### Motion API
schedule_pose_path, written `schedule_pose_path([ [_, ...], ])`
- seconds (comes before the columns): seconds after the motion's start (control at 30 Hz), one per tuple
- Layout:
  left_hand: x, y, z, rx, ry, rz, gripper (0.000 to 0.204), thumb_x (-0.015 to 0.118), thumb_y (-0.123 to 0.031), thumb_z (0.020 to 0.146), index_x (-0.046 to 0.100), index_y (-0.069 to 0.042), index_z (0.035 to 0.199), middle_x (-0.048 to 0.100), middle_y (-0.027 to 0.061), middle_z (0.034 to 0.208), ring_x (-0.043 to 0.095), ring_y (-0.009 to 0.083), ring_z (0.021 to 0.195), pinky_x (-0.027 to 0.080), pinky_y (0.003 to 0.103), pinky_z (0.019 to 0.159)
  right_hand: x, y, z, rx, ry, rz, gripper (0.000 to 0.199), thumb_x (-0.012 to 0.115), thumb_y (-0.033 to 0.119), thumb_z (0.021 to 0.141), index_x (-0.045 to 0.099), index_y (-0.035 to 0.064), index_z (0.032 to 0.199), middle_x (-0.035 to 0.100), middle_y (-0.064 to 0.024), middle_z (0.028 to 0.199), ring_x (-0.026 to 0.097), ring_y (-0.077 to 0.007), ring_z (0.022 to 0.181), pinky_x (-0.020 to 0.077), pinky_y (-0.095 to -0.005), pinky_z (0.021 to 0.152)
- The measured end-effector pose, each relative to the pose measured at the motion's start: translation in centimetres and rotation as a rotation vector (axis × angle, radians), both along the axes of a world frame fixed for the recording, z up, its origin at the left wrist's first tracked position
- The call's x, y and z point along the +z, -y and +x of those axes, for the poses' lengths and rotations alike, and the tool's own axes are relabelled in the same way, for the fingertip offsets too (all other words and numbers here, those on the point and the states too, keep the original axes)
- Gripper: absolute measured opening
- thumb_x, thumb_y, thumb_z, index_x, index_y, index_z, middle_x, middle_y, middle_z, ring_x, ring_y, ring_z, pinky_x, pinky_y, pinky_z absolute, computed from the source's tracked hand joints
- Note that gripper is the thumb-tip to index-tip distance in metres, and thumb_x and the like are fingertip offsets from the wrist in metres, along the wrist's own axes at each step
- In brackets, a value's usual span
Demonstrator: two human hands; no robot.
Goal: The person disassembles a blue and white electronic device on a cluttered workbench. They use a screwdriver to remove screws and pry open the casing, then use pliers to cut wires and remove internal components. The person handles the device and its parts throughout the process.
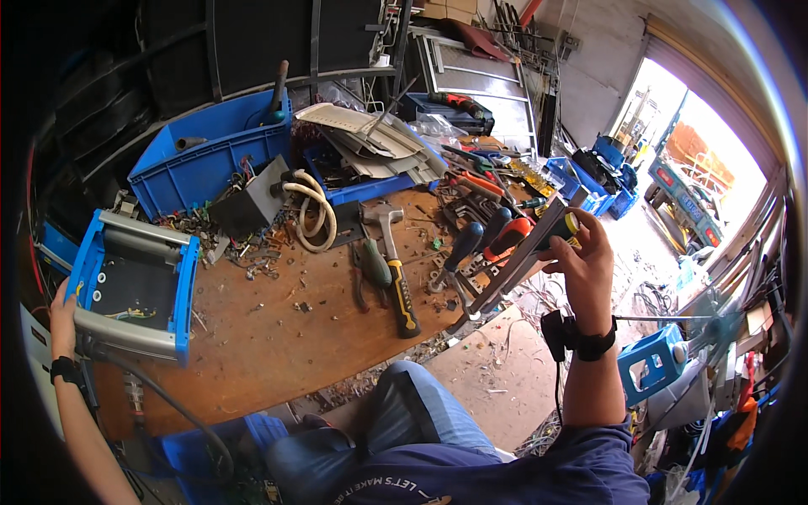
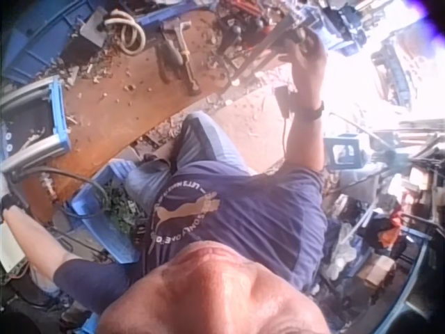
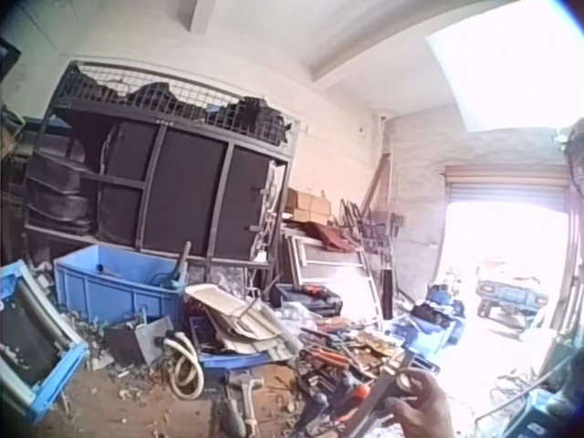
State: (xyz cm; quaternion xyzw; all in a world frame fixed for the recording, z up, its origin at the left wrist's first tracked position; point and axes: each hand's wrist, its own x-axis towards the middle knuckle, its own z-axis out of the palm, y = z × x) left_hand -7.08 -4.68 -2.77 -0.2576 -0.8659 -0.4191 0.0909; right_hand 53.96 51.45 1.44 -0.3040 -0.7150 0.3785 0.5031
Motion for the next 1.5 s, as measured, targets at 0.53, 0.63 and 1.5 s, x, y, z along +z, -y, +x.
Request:
schedule_pose_path([
  [0.53, 0.7, -0.9, 1.1, 0.007, 0.019, -0.019, 0.044, 0.041, -0.008, 0.094, 0.048, 0.001, 0.136, 0.059, 0.0116, 0.126, 0.054, 0.02, 0.116, 0.035, 0.03, 0.104, -1.0, -0.9, -2.3, -0.115, -0.089, 0.137, 0.044, 0.067, 0.002, 0.082, 0.057, -0.0006, 0.125, 0.068, -0.0103, 0.091, 0.068, -0.0143, 0.072, 0.0517, -0.0236, 0.06],
  [0.63, 0.7, -0.8, 1.1, 0.007, 0.011, 0.002, 0.044, 0.041, -0.009, 0.095, 0.048, 0.001, 0.137, 0.059, 0.0119, 0.126, 0.054, 0.0202, 0.116, 0.035, 0.03, 0.104, -1.3, -1.4, -2.5, -0.193, 0.0, 0.236, 0.034, 0.065, 0.003, 0.082, 0.062, -0.0003, 0.116, 0.068, -0.0081, 0.082, 0.067, -0.0128, 0.07, 0.0508, -0.025, 0.061],
  [1.5, 1.4, 0.3, 0.5, -0.068, 0.092, 0.031, 0.044, 0.049, -0.014, 0.094, 0.051, 0.003, 0.134, 0.06, 0.0087, 0.125, 0.053, 0.0155, 0.115, 0.035, 0.028, 0.103, -6.5, 4.4, 2.2, -0.203, -0.17, 0.411, 0.018, 0.057, -0.006, 0.089, 0.063, -0.0079, 0.106, 0.062, -0.0073, 0.082, 0.054, -0.0087, 0.064, 0.0436, -0.0203, 0.056],
])
